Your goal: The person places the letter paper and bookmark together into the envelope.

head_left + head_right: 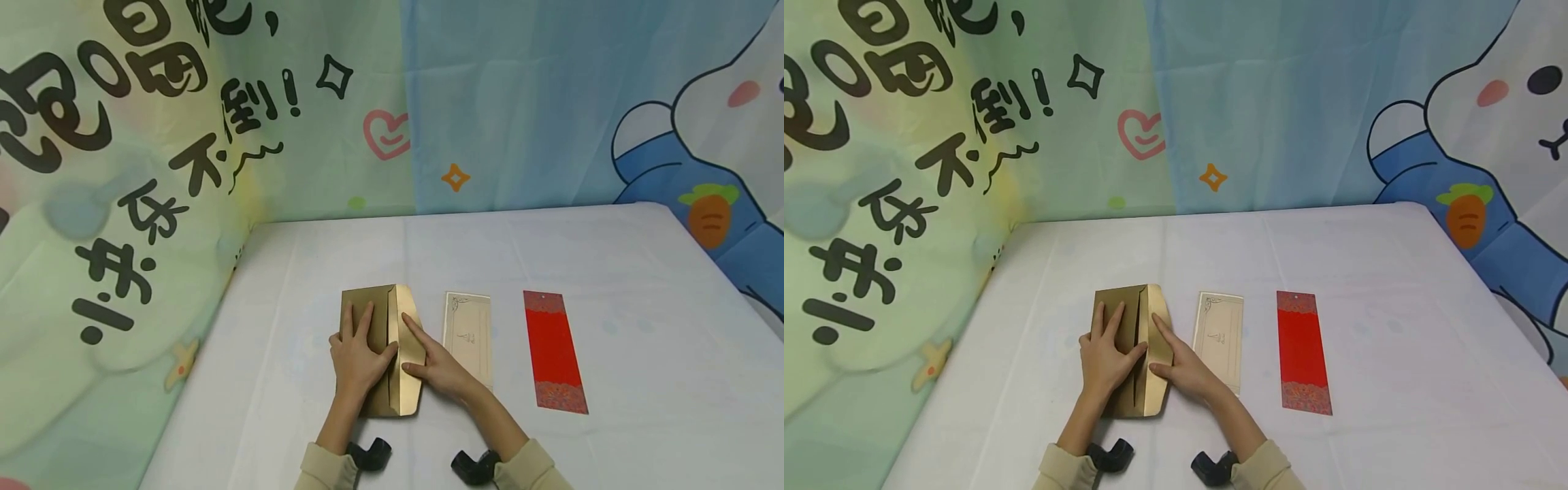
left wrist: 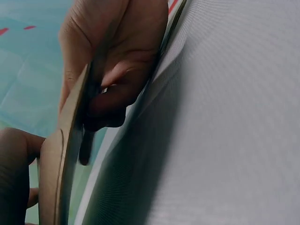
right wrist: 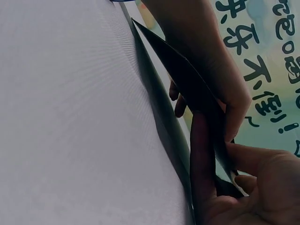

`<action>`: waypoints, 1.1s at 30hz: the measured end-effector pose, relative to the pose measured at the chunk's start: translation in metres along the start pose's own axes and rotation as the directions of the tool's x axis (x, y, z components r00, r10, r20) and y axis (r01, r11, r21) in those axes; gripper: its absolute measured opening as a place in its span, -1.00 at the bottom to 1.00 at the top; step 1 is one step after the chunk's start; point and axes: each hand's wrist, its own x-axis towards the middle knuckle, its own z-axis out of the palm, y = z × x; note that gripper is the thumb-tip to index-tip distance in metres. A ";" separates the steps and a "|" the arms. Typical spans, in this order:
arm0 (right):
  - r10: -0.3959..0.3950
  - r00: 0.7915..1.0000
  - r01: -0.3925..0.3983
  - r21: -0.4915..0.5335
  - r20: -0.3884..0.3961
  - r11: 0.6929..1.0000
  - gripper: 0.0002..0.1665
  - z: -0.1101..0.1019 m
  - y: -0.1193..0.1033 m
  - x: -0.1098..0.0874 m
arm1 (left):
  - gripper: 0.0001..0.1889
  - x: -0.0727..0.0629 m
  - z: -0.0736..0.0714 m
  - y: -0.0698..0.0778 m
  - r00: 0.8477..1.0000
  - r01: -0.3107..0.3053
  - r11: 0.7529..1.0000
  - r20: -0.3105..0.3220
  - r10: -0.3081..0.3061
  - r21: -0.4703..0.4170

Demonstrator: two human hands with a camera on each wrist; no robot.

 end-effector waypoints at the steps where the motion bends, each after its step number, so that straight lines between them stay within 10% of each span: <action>1: 0.002 1.000 -0.003 -0.012 -0.007 1.000 -0.01 0.000 -0.001 0.000 | -0.16 0.000 0.000 0.000 1.000 0.002 1.000 0.000 -0.002 0.001; 7: -0.017 0.973 -0.061 -0.326 -0.230 0.943 -0.11 -0.005 -0.017 -0.013 | -0.17 -0.002 0.004 0.000 1.000 0.021 1.000 0.011 -0.021 -0.004; 14: -0.159 0.793 -0.309 -0.614 -0.588 0.727 -0.23 -0.034 -0.019 -0.040 | -0.17 -0.002 0.004 0.000 1.000 0.021 1.000 -0.001 -0.021 0.010; 19: -0.134 0.781 -0.388 -0.642 -0.610 0.662 -0.02 -0.045 0.000 -0.046 | -0.16 -0.001 0.005 -0.003 0.999 -0.008 0.999 -0.049 0.010 0.031; 24: -0.145 0.790 -0.384 -0.665 -0.596 0.641 0.03 -0.048 0.010 -0.045 | -0.16 -0.001 0.008 -0.006 0.998 -0.020 0.999 -0.056 0.022 0.038; 33: -0.139 0.752 -0.382 -0.598 -0.644 0.705 -0.01 -0.050 0.010 -0.043 | -0.17 -0.002 0.009 -0.006 0.997 -0.028 0.998 -0.066 0.032 0.053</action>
